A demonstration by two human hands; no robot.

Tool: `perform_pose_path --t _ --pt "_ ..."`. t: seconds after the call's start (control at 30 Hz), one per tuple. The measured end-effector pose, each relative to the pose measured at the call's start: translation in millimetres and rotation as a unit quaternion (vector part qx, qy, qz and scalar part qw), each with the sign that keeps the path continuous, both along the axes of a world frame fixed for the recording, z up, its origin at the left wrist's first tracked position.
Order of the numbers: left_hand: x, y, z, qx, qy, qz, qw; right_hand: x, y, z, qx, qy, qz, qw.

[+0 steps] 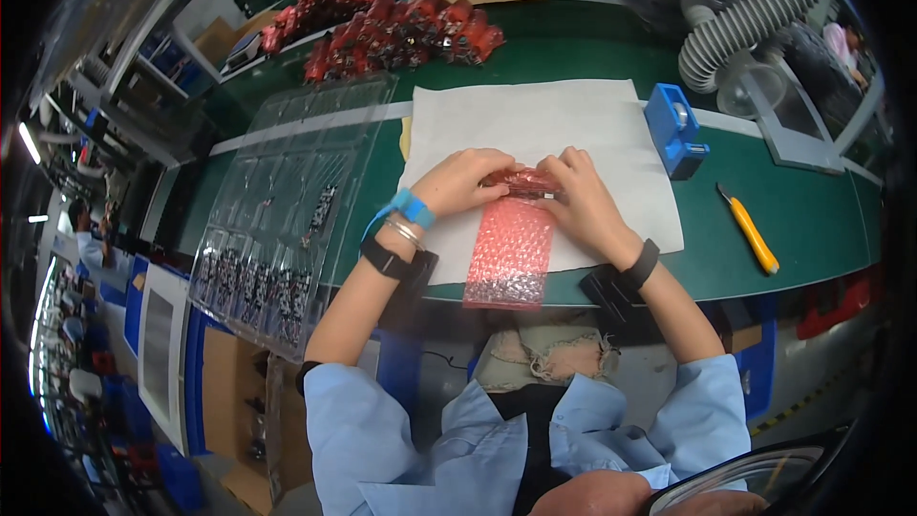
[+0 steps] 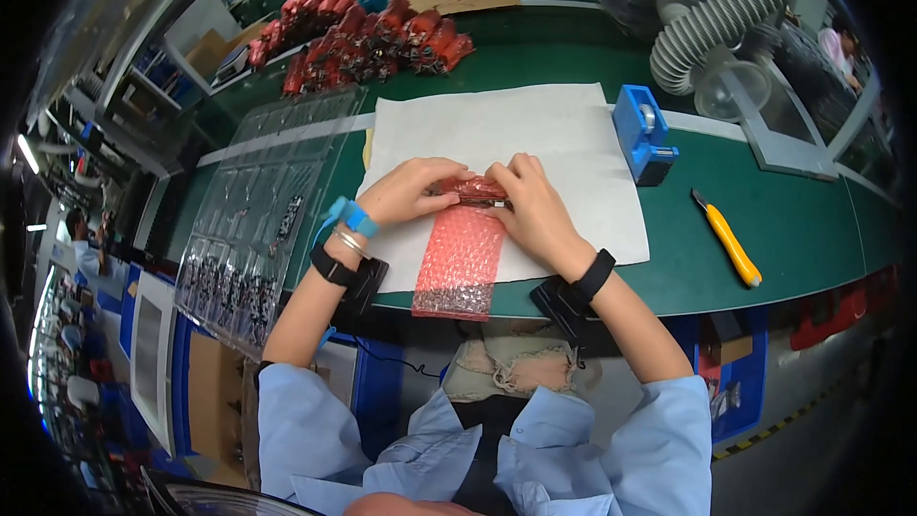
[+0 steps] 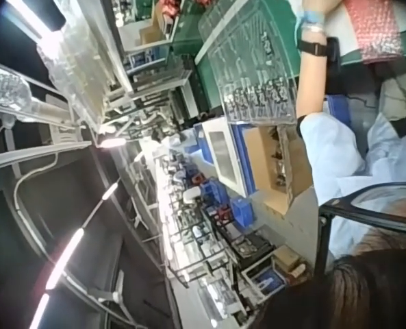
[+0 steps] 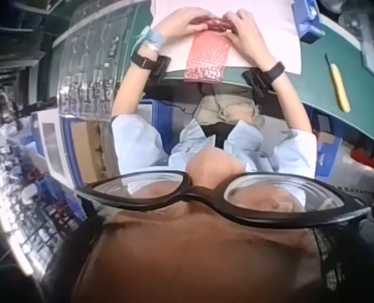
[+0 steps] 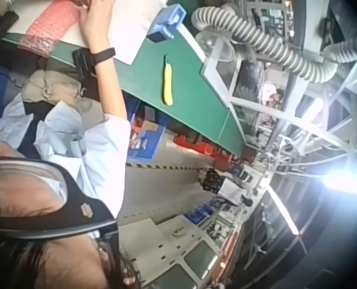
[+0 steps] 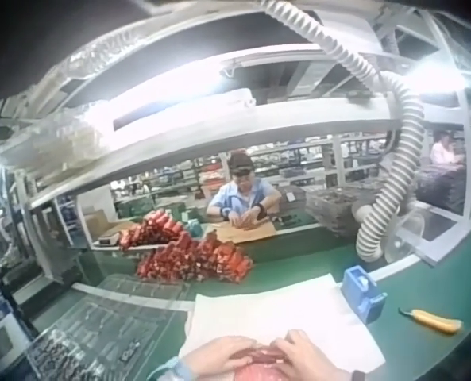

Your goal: Wrapping electronic components in red bubble wrap and securing them with tape.

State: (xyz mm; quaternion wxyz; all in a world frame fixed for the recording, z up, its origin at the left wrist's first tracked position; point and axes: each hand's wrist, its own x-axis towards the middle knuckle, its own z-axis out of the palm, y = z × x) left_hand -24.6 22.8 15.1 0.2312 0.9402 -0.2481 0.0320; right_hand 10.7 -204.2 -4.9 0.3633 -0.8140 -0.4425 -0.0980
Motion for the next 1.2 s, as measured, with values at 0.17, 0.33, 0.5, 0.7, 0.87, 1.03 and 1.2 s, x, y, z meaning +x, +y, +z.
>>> perform_pose_path --t 0.17,0.33,0.5,0.7,0.87,1.03,1.2 --pt "0 3 -2 -0.073 0.034 -0.021 0.997 7 -6 -7 0.041 0.078 0.045 0.995" --pt "-3 2 -7 -0.055 0.011 -0.036 0.998 7 -16 -1 0.031 0.106 0.082 0.991" --pt "-7 2 -9 -0.08 0.001 -0.026 0.996 -2 -13 2 -0.036 0.002 0.068 0.997" --pt "-13 0 -16 -0.002 -0.029 -0.019 0.999 -13 -13 11 -0.051 -0.014 0.111 0.992" --pt "-19 2 -15 -0.031 0.0 -0.029 0.999 -13 -8 -6 0.013 0.072 0.09 0.993" --pt "-17 -9 -6 0.004 0.014 -0.023 1.0 -10 -10 -9 -0.045 0.057 0.097 0.993" --pt "-4 -16 -16 0.006 -0.057 0.006 0.998 -7 -10 9 -0.073 -0.183 0.04 0.98"
